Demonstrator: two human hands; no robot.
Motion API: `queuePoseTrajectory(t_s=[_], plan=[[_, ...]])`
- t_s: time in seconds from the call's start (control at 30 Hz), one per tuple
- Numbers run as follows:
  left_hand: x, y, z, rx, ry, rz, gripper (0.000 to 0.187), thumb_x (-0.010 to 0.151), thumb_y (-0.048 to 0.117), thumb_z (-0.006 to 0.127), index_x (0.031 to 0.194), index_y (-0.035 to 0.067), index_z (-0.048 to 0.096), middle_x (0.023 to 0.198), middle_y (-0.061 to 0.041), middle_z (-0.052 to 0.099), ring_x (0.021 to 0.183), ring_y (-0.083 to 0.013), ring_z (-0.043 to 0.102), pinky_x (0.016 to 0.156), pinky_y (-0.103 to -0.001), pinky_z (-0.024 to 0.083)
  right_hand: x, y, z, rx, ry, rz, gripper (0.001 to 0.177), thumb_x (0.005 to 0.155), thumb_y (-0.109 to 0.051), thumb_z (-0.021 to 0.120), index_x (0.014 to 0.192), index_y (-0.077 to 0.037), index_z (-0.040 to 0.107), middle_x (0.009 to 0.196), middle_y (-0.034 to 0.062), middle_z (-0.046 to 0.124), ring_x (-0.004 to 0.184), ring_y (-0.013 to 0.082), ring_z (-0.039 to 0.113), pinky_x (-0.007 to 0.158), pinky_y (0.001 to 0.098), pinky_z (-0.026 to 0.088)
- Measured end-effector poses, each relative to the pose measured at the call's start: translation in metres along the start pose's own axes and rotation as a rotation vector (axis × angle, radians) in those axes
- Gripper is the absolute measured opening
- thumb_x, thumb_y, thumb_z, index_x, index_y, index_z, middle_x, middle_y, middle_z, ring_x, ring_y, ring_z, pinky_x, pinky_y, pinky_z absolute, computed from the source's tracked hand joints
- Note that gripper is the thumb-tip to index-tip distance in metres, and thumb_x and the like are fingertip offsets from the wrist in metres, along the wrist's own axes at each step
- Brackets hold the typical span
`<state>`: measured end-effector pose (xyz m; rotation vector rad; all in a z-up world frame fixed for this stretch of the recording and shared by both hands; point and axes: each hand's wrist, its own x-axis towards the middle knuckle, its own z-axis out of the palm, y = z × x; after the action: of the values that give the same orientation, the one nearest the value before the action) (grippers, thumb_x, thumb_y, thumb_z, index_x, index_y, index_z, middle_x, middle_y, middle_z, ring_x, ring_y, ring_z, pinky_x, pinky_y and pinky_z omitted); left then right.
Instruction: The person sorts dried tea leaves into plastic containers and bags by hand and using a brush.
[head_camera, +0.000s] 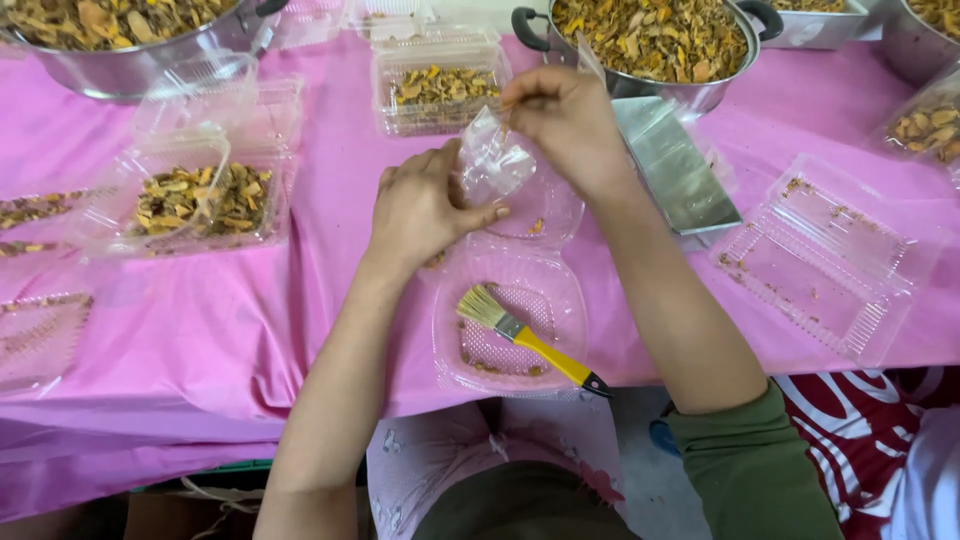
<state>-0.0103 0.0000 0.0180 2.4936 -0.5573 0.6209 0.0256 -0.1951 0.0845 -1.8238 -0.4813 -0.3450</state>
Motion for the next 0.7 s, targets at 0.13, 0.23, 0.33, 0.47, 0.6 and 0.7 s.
queuePoseTrajectory(t_s=[0.13, 0.23, 0.33, 0.47, 0.6, 0.7], plan=[[0.003, -0.005, 0.002, 0.031, 0.079, 0.006, 0.102, 0.077, 0.071, 0.073, 0.146, 0.000, 0.049, 0.106, -0.009, 0.070, 0.104, -0.0311, 0.063, 0.090, -0.054, 0.045, -0.007, -0.009, 0.000, -0.102, -0.016, -0.069, 0.024, 0.080, 0.006, 0.069, 0.099, -0.008, 0.074, 0.098, 0.0043, 0.076, 0.088, 0.0099, 0.072, 0.078, 0.0211, 0.062], [-0.001, -0.008, 0.005, 0.041, 0.107, 0.006, 0.104, 0.077, 0.075, 0.072, 0.144, -0.001, 0.051, 0.098, -0.008, 0.072, 0.102, -0.0307, 0.063, 0.089, -0.055, 0.045, -0.013, -0.013, -0.001, -0.054, -0.027, -0.022, 0.023, 0.087, 0.006, 0.066, 0.102, -0.010, 0.075, 0.099, 0.0025, 0.077, 0.094, 0.0094, 0.073, 0.083, 0.0200, 0.061], [0.003, -0.009, -0.002, 0.087, 0.122, 0.037, 0.106, 0.078, 0.079, 0.067, 0.145, -0.001, 0.049, 0.120, -0.013, 0.070, 0.111, -0.0337, 0.062, 0.090, -0.056, 0.045, -0.014, -0.021, -0.013, -0.026, -0.016, -0.083, 0.025, 0.087, 0.010, 0.064, 0.103, -0.007, 0.074, 0.100, 0.0053, 0.076, 0.094, 0.0124, 0.073, 0.090, 0.0227, 0.064], [-0.002, -0.015, -0.013, -0.352, -0.232, -0.123, 0.062, 0.087, 0.061, 0.068, 0.117, 0.009, 0.051, 0.078, -0.001, 0.055, 0.070, -0.0156, 0.052, 0.061, -0.031, 0.041, -0.023, 0.035, -0.040, -0.256, -0.165, -0.236, 0.025, 0.089, 0.010, 0.059, 0.101, -0.008, 0.072, 0.098, 0.0049, 0.073, 0.090, 0.0147, 0.069, 0.085, 0.0271, 0.059], [0.002, -0.025, 0.000, -0.549, -0.342, -0.157, 0.068, 0.085, 0.065, 0.065, 0.127, 0.013, 0.070, 0.110, -0.017, 0.074, 0.115, -0.0396, 0.066, 0.094, -0.050, 0.051, -0.036, 0.088, -0.022, -0.823, -0.678, -0.086, 0.020, 0.085, -0.010, 0.064, 0.099, -0.004, 0.077, 0.088, 0.0249, 0.077, 0.095, 0.0489, 0.072, 0.090, 0.0601, 0.054], [0.006, -0.024, -0.001, -0.502, -0.363, -0.169, 0.063, 0.083, 0.065, 0.067, 0.123, 0.017, 0.072, 0.109, -0.015, 0.075, 0.114, -0.0378, 0.067, 0.092, -0.049, 0.052, -0.037, 0.093, 0.002, -1.247, -0.656, 0.004, 0.028, 0.087, -0.035, 0.067, 0.105, -0.018, 0.080, 0.097, 0.0127, 0.077, 0.101, 0.0385, 0.073, 0.085, 0.0554, 0.057]])
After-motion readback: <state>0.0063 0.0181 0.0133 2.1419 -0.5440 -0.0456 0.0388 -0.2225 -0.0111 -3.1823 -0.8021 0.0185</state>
